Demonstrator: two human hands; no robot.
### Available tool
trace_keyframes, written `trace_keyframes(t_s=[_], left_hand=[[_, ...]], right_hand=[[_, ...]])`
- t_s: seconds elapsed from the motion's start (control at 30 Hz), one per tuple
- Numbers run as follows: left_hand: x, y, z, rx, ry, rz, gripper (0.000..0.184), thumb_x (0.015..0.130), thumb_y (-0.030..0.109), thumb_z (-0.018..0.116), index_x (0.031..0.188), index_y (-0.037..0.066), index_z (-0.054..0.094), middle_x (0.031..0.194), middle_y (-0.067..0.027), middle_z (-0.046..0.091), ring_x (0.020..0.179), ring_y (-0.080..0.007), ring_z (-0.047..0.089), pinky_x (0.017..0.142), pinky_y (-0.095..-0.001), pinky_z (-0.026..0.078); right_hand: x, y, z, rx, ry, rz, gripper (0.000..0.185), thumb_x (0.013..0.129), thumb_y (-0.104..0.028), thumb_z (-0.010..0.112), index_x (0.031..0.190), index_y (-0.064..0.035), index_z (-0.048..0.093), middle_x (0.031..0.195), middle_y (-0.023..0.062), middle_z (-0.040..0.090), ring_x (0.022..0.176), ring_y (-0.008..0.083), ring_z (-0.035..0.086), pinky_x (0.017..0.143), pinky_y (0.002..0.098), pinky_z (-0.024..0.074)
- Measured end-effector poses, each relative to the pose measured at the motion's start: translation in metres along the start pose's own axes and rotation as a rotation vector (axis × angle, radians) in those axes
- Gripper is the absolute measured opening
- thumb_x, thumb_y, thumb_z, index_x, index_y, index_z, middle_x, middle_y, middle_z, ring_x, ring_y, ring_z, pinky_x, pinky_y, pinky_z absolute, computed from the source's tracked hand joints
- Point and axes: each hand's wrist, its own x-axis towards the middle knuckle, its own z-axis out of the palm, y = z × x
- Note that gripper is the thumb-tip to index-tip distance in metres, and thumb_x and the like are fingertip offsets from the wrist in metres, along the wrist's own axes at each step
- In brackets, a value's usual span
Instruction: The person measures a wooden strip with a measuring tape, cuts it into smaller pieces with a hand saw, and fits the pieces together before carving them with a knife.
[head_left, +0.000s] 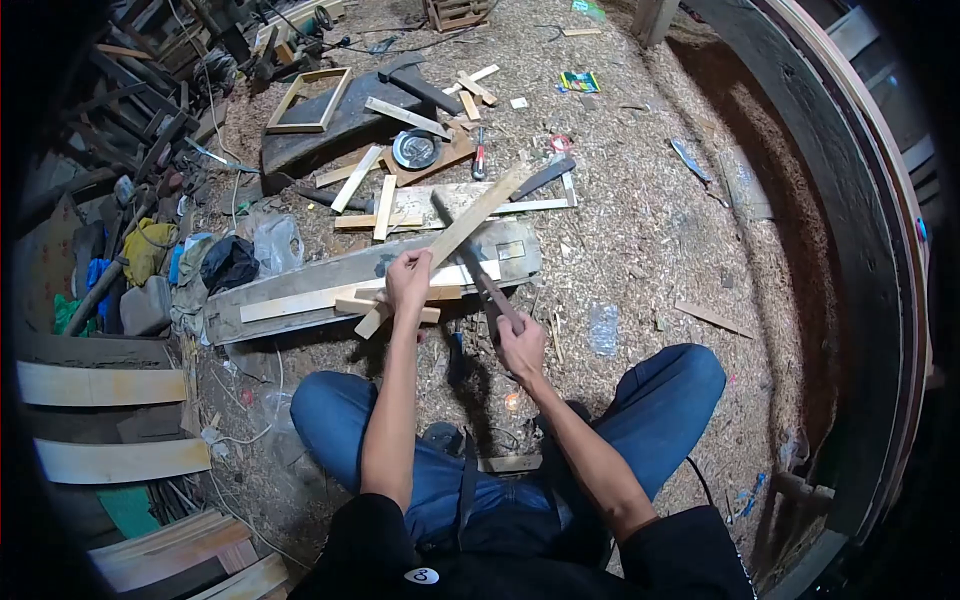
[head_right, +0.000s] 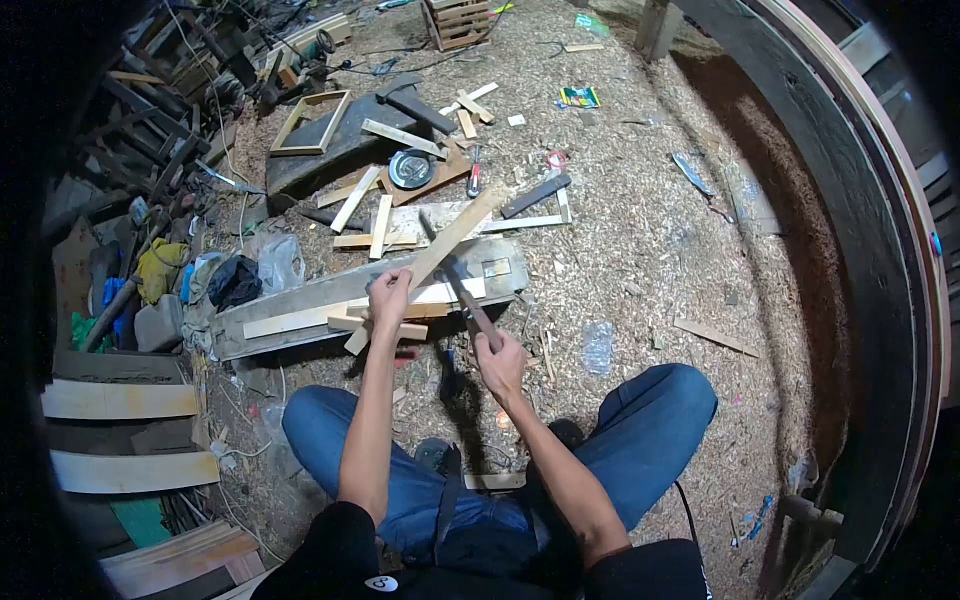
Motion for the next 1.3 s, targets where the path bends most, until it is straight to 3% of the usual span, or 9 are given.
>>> trace_keyframes(t_s=[0.1,0.2,0.23,0.27,0.33,0.6,0.77,1.2,1.3], left_hand=[[-0.003,0.002,-0.002,-0.053,-0.012,-0.007,0.028,0.085,0.027,0.069,0.099,0.004,0.075,0.093,-0.0104,0.073,0.084,-0.0163,0.067,0.078,-0.0292,0.05],[-0.005,0.016,0.006,0.135,-0.071,-0.07,0.03,0.083,0.038,0.068,0.098,0.013,0.076,0.097,-0.0065,0.074,0.094,-0.0229,0.068,0.095,-0.0388,0.043],[0.001,0.015,0.014,0.221,-0.082,-0.053,0.029,0.081,0.044,0.067,0.097,0.022,0.077,0.098,-0.0036,0.074,0.102,-0.026,0.066,0.107,-0.0525,0.025],[0.003,0.017,0.023,0.218,-0.085,-0.049,0.029,0.081,0.044,0.067,0.097,0.022,0.077,0.098,-0.0036,0.074,0.102,-0.026,0.066,0.107,-0.0525,0.025],[0.01,0.021,0.043,0.317,-0.059,0.01,0.032,0.081,0.04,0.066,0.097,0.014,0.076,0.089,-0.0047,0.073,0.09,-0.0216,0.067,0.091,-0.0331,0.044],[0.031,0.018,0.085,0.441,-0.052,0.005,0.029,0.078,0.043,0.068,0.09,0.018,0.076,0.089,-0.0037,0.073,0.095,-0.0229,0.065,0.097,-0.0373,0.038],[0.024,0.031,0.105,0.472,-0.174,0.191,0.021,0.078,0.039,0.065,0.089,0.024,0.075,0.099,-0.0089,0.072,0.119,-0.0287,0.049,0.107,-0.0476,0.017],[0.032,0.017,0.122,0.531,-0.125,0.262,0.019,0.078,0.039,0.067,0.087,0.024,0.075,0.115,0.0015,0.068,0.121,-0.0276,0.048,0.104,-0.0531,0.019],[0.042,0.008,0.124,0.487,-0.155,0.268,0.021,0.078,0.04,0.068,0.088,0.023,0.076,0.112,-0.0041,0.069,0.12,-0.0294,0.047,0.104,-0.053,0.019]], right_hand=[[0.008,0.006,0.0,0.236,0.123,0.117,0.035,0.088,-0.03,0.062,0.076,0.0033,0.06,0.06,0.0055,0.053,0.056,0.0157,0.047,0.056,0.0363,0.041],[0.019,0.008,-0.012,0.18,0.218,0.09,0.035,0.088,-0.029,0.061,0.075,0.0033,0.059,0.06,0.0057,0.053,0.057,0.0151,0.047,0.055,0.0354,0.0404],[0.022,0.015,-0.013,0.18,0.225,0.09,0.035,0.088,-0.029,0.061,0.075,0.0033,0.059,0.06,0.0057,0.053,0.057,0.0151,0.047,0.055,0.0354,0.0404],[0.028,0.024,-0.013,0.17,0.307,0.089,0.034,0.088,-0.028,0.061,0.075,0.0034,0.06,0.06,0.0057,0.053,0.056,0.0149,0.047,0.054,0.0354,0.0404],[0.033,0.023,-0.019,0.158,0.393,0.078,0.032,0.087,-0.026,0.062,0.075,0.0036,0.06,0.059,0.0056,0.053,0.055,0.0147,0.047,0.054,0.0354,0.0404],[0.042,0.03,-0.046,0.327,0.588,0.157,0.03,0.088,-0.025,0.062,0.079,0.0045,0.062,0.064,0.0061,0.056,0.059,0.0148,0.052,0.057,0.0357,0.0426],[0.029,0.0,-0.047,0.11,0.44,0.02,0.033,0.086,-0.028,0.065,0.074,0.0011,0.057,0.06,0.0045,0.049,0.056,0.0159,0.045,0.053,0.0367,0.0376],[0.02,0.0,-0.027,0.079,0.24,-0.007,0.033,0.085,-0.027,0.065,0.074,0.0013,0.055,0.055,0.0157,0.052,0.048,0.0249,0.051,0.052,0.041,0.0427],[0.02,0.002,-0.025,0.033,0.236,-0.005,0.033,0.084,-0.028,0.066,0.074,0.0013,0.055,0.055,0.0159,0.052,0.049,0.0255,0.051,0.052,0.0413,0.0426]])
